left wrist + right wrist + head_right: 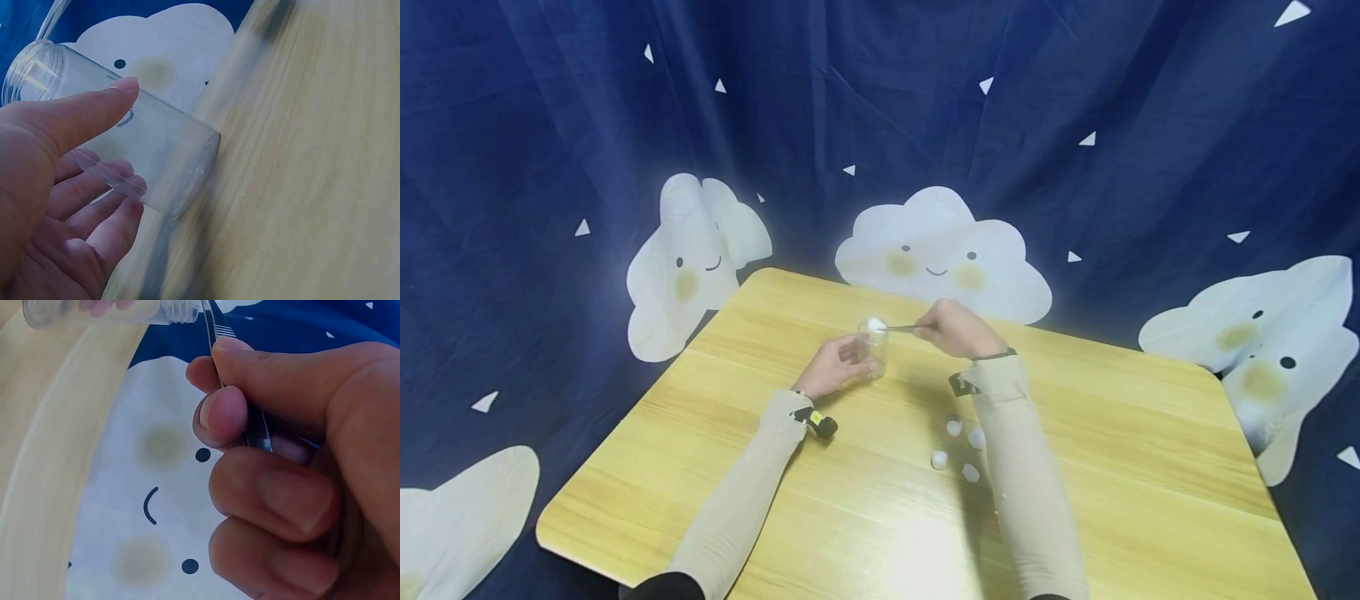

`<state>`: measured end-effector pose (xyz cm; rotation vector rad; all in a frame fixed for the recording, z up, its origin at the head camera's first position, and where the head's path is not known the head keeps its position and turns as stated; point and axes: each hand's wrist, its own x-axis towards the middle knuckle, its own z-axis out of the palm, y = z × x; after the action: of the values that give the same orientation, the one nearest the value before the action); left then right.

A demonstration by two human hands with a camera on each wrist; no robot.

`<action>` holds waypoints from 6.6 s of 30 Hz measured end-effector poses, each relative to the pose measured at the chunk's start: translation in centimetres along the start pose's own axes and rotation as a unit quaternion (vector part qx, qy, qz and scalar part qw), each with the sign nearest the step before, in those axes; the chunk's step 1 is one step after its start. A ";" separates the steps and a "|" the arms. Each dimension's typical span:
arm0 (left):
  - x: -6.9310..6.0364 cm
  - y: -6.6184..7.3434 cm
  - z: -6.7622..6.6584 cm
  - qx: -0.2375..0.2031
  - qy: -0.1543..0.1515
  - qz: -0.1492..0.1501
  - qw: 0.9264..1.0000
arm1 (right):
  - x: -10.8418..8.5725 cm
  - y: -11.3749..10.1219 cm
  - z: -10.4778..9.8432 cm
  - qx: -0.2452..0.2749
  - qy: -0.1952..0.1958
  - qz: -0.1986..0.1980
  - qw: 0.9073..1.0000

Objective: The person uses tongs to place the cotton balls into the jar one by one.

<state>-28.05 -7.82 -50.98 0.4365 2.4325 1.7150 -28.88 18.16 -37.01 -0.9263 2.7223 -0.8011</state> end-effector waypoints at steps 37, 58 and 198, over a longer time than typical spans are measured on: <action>0.1 0.0 0.0 0.001 0.002 0.001 1.000 | 0.1 0.2 1.1 -0.013 -0.003 -0.003 1.000; 0.0 0.0 0.0 -0.008 0.001 0.005 1.000 | 0.0 -0.4 1.1 -0.023 -0.015 0.001 1.000; 0.0 -0.4 0.0 0.000 0.001 -0.002 1.000 | -23.0 8.8 4.7 -0.033 0.053 0.119 0.991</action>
<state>-28.13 -7.97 -51.39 0.4297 2.4336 1.7139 -13.69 35.80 -46.24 -0.5680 2.8930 -0.7368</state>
